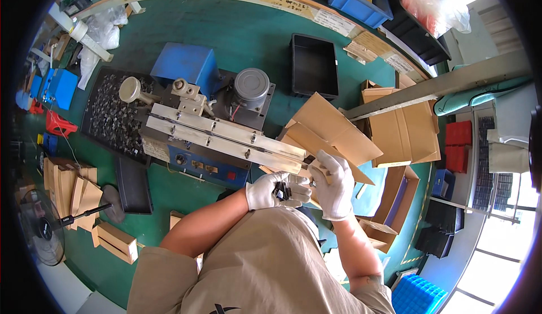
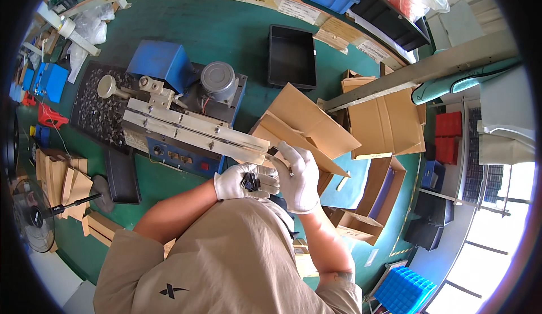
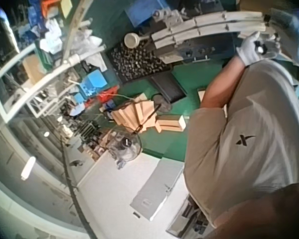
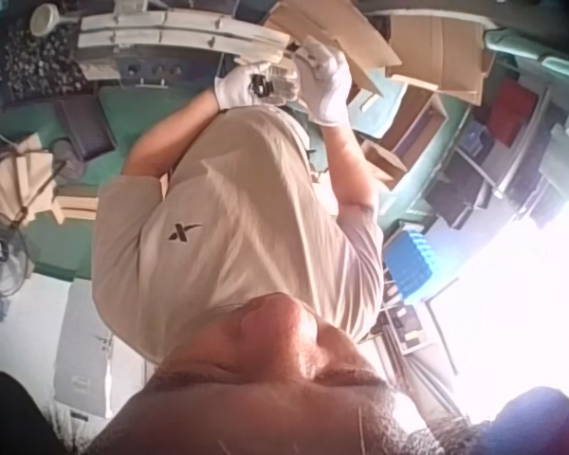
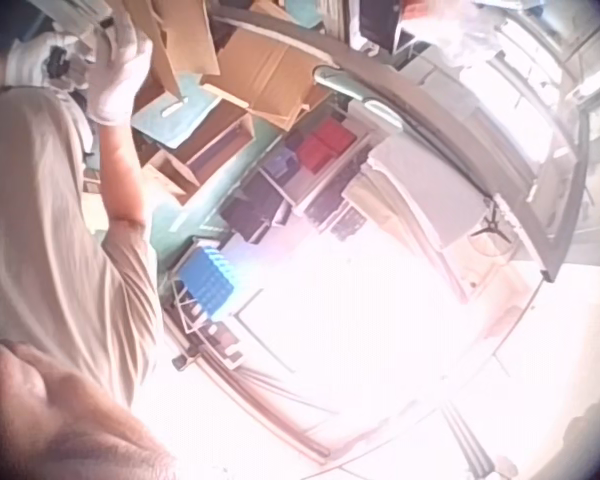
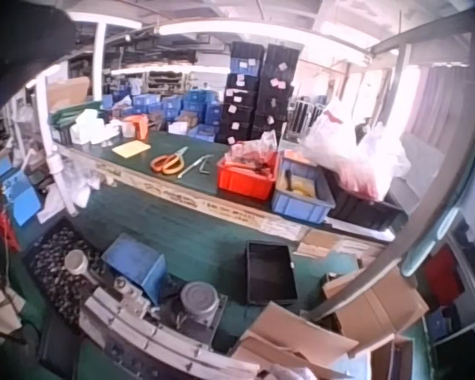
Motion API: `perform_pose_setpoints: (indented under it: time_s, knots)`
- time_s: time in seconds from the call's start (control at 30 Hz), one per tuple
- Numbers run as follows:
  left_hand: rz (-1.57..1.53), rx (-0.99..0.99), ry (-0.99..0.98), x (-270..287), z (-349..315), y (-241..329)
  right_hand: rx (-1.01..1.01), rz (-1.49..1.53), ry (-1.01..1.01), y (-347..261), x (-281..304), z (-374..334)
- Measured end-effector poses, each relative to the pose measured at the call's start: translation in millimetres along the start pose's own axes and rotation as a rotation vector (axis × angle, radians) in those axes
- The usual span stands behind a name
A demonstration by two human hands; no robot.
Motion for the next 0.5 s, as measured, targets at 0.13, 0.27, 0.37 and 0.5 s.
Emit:
perform_pose_setpoints:
  time_s: [0.13, 0.27, 0.37, 0.5]
  knots:
    - [-0.05, 0.004, -0.043, -2.1, 0.8, 0.1, -0.128, 0.035, -0.025, 13.6, -3.2, -30.2]
    - [-0.228, 0.064, -0.159, 2.5, 4.1, -3.9, -0.059, -0.169, -0.329, -7.5, -14.6, -34.0]
    - [-0.244, 0.065, -0.022, 13.6, 10.0, -7.6, -0.023, -0.201, -0.429, -2.8, -22.1, -42.7]
    - [-0.041, 0.017, 0.117, 17.9, 14.5, -8.1, -0.076, -0.131, -0.375, 8.8, -13.3, -42.1]
Point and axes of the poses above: each hand's wrist, its own z-axis towards the middle knuckle, its own x-axis out of the back of the hand, y = z × x, the point moved 4 cm from there along z, towards the middle knuckle, and after that the axes turned 5 degrees about y, right-handed, at the moved point
